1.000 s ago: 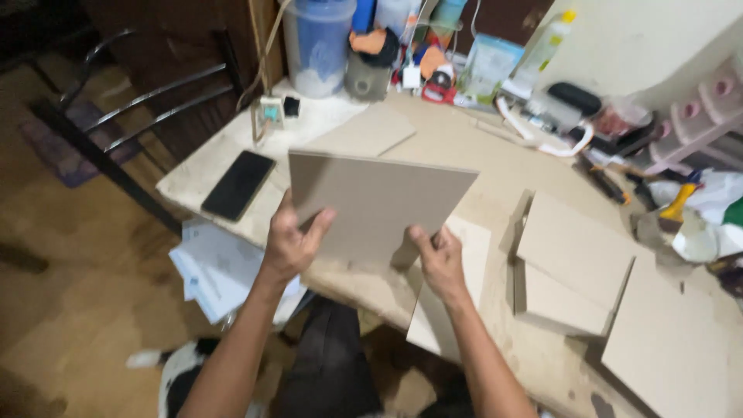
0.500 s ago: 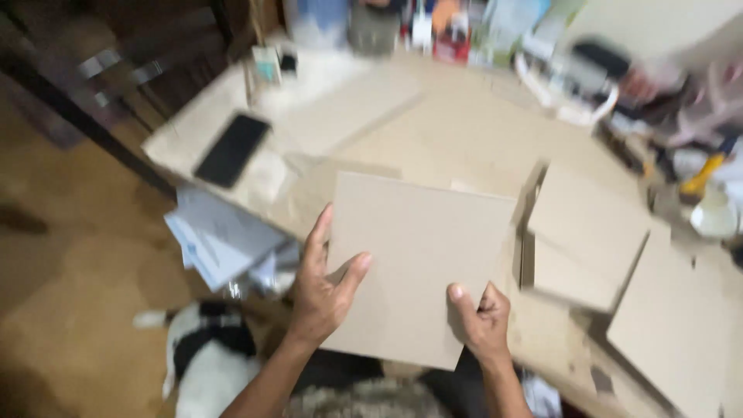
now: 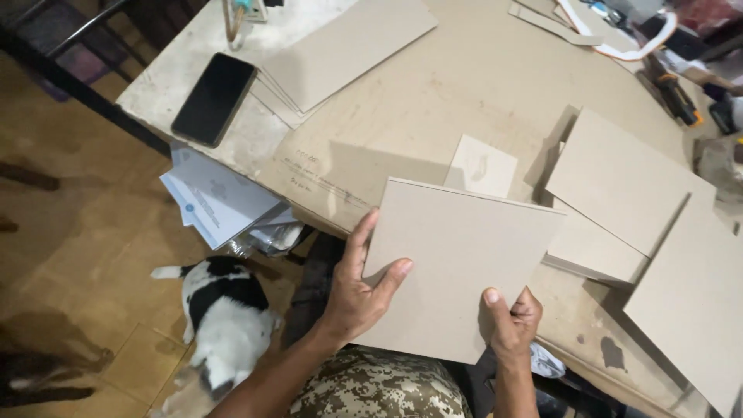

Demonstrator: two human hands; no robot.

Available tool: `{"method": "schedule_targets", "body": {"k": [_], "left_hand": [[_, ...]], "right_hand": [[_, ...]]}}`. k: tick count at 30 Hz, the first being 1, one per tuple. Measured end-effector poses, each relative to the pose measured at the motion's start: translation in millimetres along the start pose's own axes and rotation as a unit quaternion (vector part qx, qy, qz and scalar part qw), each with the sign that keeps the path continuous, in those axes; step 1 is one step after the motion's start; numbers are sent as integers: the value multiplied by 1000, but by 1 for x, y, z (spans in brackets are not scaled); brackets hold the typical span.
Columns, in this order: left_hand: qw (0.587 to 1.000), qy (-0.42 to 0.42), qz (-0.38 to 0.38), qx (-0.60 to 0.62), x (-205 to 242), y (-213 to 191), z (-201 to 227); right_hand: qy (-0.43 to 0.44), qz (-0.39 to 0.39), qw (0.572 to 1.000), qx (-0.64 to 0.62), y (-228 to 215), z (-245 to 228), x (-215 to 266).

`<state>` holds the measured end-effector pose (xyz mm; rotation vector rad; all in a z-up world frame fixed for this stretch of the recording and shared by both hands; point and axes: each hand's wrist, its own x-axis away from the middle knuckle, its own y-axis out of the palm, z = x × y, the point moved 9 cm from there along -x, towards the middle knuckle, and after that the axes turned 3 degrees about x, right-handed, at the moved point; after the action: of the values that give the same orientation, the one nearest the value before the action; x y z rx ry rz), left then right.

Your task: The person aligns a stack of white cardboard sheets on a work table, then uses a utility knife to cut along the edge of the stack. After cutting, the person separates the sheets and briefly handles a printed document before placing it back on the table.

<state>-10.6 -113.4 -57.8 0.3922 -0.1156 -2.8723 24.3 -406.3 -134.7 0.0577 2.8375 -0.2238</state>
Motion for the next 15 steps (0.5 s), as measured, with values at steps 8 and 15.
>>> {"method": "schedule_targets", "body": {"k": [8,15], "left_hand": [[998,18,-22,-49,-2,6,1],[999,-15,-24,-27,-5,7,0]], "right_hand": [[5,-5,997,-78,16,-21,-5],[10,12,1000,-6,-2,4,4]]}}
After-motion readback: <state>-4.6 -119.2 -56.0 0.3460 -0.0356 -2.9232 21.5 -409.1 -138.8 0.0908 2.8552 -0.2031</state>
